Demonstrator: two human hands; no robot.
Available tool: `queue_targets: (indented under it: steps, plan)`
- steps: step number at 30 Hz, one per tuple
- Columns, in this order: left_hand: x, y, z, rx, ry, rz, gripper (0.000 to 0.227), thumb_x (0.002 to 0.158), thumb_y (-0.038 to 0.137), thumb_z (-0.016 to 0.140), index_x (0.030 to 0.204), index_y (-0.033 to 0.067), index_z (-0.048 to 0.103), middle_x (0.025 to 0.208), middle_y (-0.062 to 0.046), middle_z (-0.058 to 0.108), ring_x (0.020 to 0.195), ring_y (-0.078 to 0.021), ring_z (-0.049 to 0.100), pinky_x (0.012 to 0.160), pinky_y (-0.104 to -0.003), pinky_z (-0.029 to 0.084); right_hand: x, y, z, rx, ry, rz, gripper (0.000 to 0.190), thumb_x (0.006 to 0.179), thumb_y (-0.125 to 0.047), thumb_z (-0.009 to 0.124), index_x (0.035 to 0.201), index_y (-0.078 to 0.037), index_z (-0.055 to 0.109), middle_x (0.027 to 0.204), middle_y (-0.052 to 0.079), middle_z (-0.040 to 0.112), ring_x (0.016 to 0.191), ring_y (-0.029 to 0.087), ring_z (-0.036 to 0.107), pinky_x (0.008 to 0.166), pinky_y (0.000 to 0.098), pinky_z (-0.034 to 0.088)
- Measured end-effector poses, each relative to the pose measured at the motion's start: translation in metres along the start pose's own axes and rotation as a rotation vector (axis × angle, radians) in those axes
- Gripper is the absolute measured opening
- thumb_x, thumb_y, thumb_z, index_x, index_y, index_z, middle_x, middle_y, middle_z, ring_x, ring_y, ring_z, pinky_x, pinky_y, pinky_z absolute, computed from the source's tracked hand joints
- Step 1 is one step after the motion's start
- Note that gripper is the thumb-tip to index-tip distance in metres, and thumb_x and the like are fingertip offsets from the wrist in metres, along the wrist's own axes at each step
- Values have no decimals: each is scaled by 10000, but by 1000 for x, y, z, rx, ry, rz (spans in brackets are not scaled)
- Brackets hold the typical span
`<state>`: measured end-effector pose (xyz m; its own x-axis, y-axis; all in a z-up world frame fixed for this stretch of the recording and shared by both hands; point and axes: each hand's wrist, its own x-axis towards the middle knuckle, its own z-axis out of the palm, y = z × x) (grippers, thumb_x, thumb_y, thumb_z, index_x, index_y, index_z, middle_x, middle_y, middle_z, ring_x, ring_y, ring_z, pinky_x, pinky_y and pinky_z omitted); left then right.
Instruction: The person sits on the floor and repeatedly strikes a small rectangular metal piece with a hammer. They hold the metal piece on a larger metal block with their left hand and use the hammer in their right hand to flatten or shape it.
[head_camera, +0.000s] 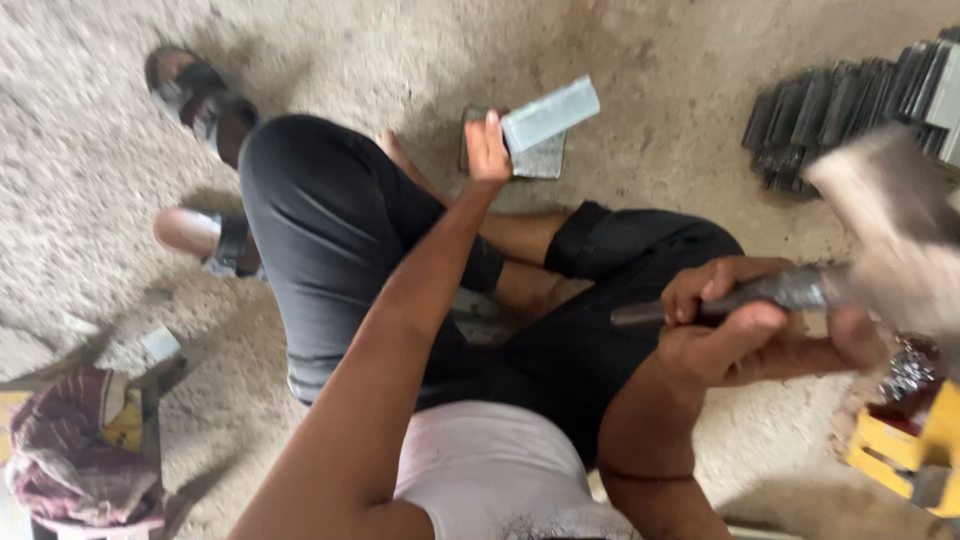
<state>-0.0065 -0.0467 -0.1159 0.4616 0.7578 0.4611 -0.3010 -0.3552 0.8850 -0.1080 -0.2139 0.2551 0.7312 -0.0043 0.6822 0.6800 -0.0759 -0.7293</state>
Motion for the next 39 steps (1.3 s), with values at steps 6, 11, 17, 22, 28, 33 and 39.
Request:
queue_targets:
  steps: [6,11,17,22,28,33,39]
  plan:
    - [20,4,-4,-105,-213,-205,438,1089,221,390,976,-29,732,799,-248,673,734,-399,639,709,-483,469,-25,33,26,-199,-411,94,390,1158,-272,618,1446,-165,378,930,115,581,610,139,538,562,249,467]
    - [18,12,-3,-84,-191,-88,392,1091,178,413,994,-35,727,882,-272,677,832,-436,643,770,-526,491,-26,48,44,-419,-713,301,353,1122,-139,625,1453,-42,554,867,83,658,757,112,623,713,262,521]
    - [-2,-3,4,49,-96,126,291,1091,90,459,1038,-75,692,890,-248,663,790,-441,595,718,-525,460,-11,22,61,-86,-361,432,394,1046,-131,614,1388,3,470,783,55,638,596,52,519,577,217,449]
    - [-5,-9,0,32,-251,61,146,1083,-43,530,1045,-50,671,827,-213,646,726,-373,607,652,-483,445,2,38,82,-413,-746,217,313,1141,-117,593,1426,5,545,1066,118,692,825,94,647,727,239,523]
    - [-1,11,-8,344,0,590,161,1008,-121,597,1152,-192,593,871,-227,633,668,-333,556,556,-460,422,4,44,83,-140,-521,534,371,1123,-166,580,1462,-35,507,902,48,603,717,86,532,635,249,461]
    - [24,21,-6,-160,-362,-181,367,1114,132,418,932,-13,701,761,-222,629,701,-414,611,660,-500,439,10,51,84,-420,-765,184,281,1142,-145,594,1398,-36,555,1088,88,674,964,131,617,792,274,515]
    - [21,31,-14,-81,-144,35,485,1126,269,349,937,-37,674,758,-264,627,694,-471,563,653,-547,440,-5,67,73,-372,-594,408,333,1113,-168,592,1426,-65,551,857,26,632,694,92,564,630,247,472]
